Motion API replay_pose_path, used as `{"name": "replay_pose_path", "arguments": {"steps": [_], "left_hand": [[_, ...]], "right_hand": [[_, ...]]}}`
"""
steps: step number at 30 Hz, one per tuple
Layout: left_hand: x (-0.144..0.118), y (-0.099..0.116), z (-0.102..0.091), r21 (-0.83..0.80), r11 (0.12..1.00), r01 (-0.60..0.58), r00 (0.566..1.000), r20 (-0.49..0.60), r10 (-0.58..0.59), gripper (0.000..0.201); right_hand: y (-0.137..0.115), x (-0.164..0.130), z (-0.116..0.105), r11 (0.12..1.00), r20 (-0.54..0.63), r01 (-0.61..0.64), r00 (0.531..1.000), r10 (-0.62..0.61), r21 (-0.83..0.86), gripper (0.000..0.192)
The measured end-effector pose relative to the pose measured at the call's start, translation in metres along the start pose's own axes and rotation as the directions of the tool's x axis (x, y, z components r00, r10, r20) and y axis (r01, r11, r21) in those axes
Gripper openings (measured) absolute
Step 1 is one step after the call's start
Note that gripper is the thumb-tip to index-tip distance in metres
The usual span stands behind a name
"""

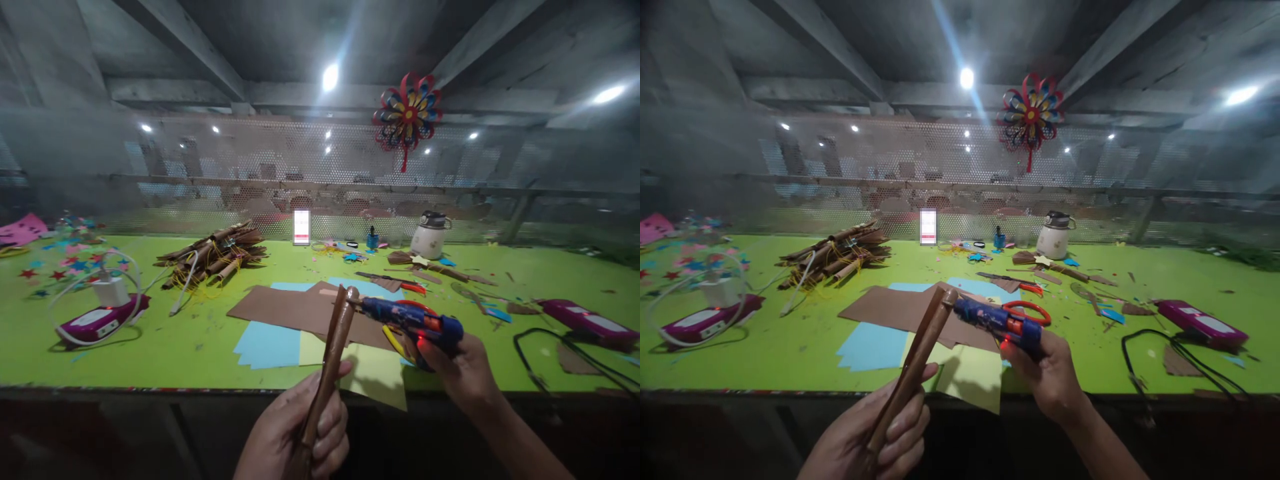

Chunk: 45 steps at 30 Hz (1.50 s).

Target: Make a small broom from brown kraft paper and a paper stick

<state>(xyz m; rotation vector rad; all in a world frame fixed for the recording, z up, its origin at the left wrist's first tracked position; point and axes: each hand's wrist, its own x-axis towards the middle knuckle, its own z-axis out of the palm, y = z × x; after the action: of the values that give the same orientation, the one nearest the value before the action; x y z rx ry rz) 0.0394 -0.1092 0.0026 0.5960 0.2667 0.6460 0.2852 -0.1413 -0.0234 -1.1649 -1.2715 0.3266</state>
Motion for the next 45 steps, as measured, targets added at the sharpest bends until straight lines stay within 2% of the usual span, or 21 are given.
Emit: {"name": "replay_pose_path", "arguments": {"steps": [3, 10, 13, 19, 22, 26, 29, 33, 37, 40, 42, 45], "left_hand": [[0.000, 0.000, 0.002, -0.008, 1.000, -0.001, 1.000, -0.007, 0.001, 0.028], [0.000, 0.000, 0.001, -0.025, 1.000, -0.014, 1.000, -0.012, 0.014, 0.028], [-0.001, -0.001, 0.004, -0.031, 0.999, -0.032, 0.999, -0.016, 0.031, 0.028], [-0.003, -0.006, 0.012, -0.036, 0.995, -0.089, 0.994, -0.067, 0.087, 0.024], [-0.002, -0.007, 0.011, -0.029, 0.995, -0.093, 0.993, -0.080, 0.090, 0.021], [-0.001, -0.008, 0.010, -0.031, 0.995, -0.091, 0.994, -0.062, 0.089, 0.024], [0.000, -0.007, 0.012, -0.025, 0.995, -0.097, 0.993, -0.072, 0.095, 0.023], [0.000, -0.005, 0.012, -0.006, 0.995, -0.104, 0.991, -0.085, 0.103, 0.024], [0.002, -0.006, 0.010, -0.007, 0.995, -0.101, 0.991, -0.092, 0.100, 0.020], [0.002, -0.007, 0.010, -0.001, 0.995, -0.098, 0.990, -0.101, 0.098, 0.017], [0.003, -0.007, 0.012, 0.004, 0.996, -0.089, 0.990, -0.108, 0.088, 0.015], [0.004, -0.005, 0.013, 0.006, 0.997, -0.081, 0.991, -0.108, 0.081, 0.016]], "right_hand": [[0.001, 0.006, 0.001, 1.000, -0.033, 0.020, 0.999, -0.019, 0.015, 0.026], [-0.006, -0.019, 0.003, 0.999, 0.086, 0.008, 0.996, -0.004, -0.048, 0.033], [-0.010, -0.018, 0.000, 0.998, 0.133, 0.033, 0.991, -0.025, -0.053, 0.033], [-0.011, -0.011, -0.005, 0.996, 0.070, 0.078, 0.995, -0.074, -0.053, 0.031], [-0.020, -0.023, -0.005, 0.988, 0.152, 0.102, 0.985, -0.085, -0.114, 0.026], [-0.032, -0.031, -0.004, 0.986, 0.228, 0.138, 0.967, -0.113, -0.097, 0.027], [-0.034, -0.027, -0.003, 0.990, 0.251, 0.122, 0.963, -0.101, -0.069, 0.026], [-0.035, -0.023, -0.002, 0.994, 0.207, 0.059, 0.977, -0.039, -0.089, 0.030], [-0.033, -0.030, -0.001, 0.998, 0.307, 0.035, 0.952, -0.016, -0.057, 0.031], [-0.030, -0.033, -0.002, 0.998, 0.261, 0.033, 0.965, -0.018, -0.051, 0.029], [-0.028, -0.032, -0.003, 0.993, 0.191, 0.056, 0.981, -0.035, -0.106, 0.029], [-0.024, -0.028, -0.004, 0.986, 0.149, 0.047, 0.989, -0.023, -0.159, 0.029]]}}
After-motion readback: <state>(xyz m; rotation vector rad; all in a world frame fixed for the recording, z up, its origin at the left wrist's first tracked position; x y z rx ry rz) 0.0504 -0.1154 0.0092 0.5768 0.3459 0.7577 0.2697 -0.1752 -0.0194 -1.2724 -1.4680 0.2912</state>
